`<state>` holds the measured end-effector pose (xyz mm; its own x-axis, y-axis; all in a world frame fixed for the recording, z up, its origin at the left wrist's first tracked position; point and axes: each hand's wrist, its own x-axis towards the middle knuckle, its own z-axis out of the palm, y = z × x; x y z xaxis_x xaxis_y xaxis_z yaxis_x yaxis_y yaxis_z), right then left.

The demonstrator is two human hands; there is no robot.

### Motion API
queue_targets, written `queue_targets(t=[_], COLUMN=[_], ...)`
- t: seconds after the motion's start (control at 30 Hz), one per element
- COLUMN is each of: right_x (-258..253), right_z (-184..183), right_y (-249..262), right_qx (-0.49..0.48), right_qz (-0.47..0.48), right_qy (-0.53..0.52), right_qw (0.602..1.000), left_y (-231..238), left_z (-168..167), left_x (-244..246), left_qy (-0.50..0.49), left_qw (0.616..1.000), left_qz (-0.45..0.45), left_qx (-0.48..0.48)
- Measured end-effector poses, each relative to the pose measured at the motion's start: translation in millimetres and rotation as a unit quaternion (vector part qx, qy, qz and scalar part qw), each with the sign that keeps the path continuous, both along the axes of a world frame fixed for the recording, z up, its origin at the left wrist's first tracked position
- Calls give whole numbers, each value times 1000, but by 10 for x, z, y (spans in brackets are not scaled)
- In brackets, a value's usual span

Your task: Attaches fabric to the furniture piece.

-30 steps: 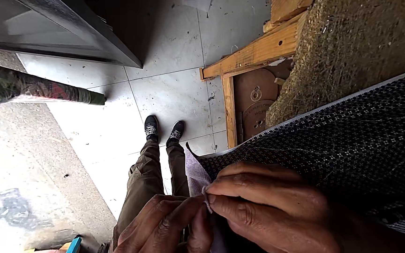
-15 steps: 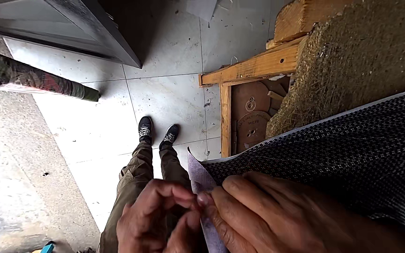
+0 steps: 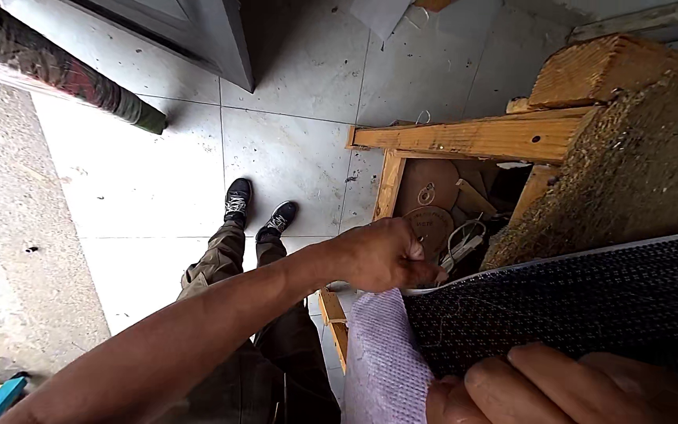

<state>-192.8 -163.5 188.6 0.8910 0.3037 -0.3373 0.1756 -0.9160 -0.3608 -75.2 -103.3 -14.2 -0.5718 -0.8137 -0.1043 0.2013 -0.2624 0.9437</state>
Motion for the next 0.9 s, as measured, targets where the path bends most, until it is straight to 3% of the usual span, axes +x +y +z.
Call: queue_targets(t=[0.07, 0.13, 0.2, 0.3, 0.47, 0.6, 0.73, 0.9], right_x=[-7, -53, -39, 12, -27, -262, -488, -513], right_z=[7, -26, -75, -110, -131, -109, -187, -220], right_y=[26, 54, 71, 57, 40, 259, 446, 546], right_qx=[3, 5, 10, 12, 18, 33, 97, 84], right_qz=[5, -15, -33, -36, -30, -145, -242, -269], right_qy=[-9, -41, -92, -141, -143, -80, -56, -86], right_qw=[1000, 999, 995, 989, 989, 986, 964, 956], left_y=[55, 201, 410, 615, 526, 338, 491, 1053], left_z=[107, 275, 361, 310, 241, 277, 406, 613], left_x=[159, 405, 501, 437, 286, 155, 256, 438], left_qy=[-49, 23, 76, 64, 50, 69, -48, 0], left_qw=[989, 978, 973, 970, 967, 981, 956, 954], left_qz=[66, 111, 102, 97, 95, 47, 145, 192], left_qx=[-120, -173, -195, -212, -231, -177, -251, -231])
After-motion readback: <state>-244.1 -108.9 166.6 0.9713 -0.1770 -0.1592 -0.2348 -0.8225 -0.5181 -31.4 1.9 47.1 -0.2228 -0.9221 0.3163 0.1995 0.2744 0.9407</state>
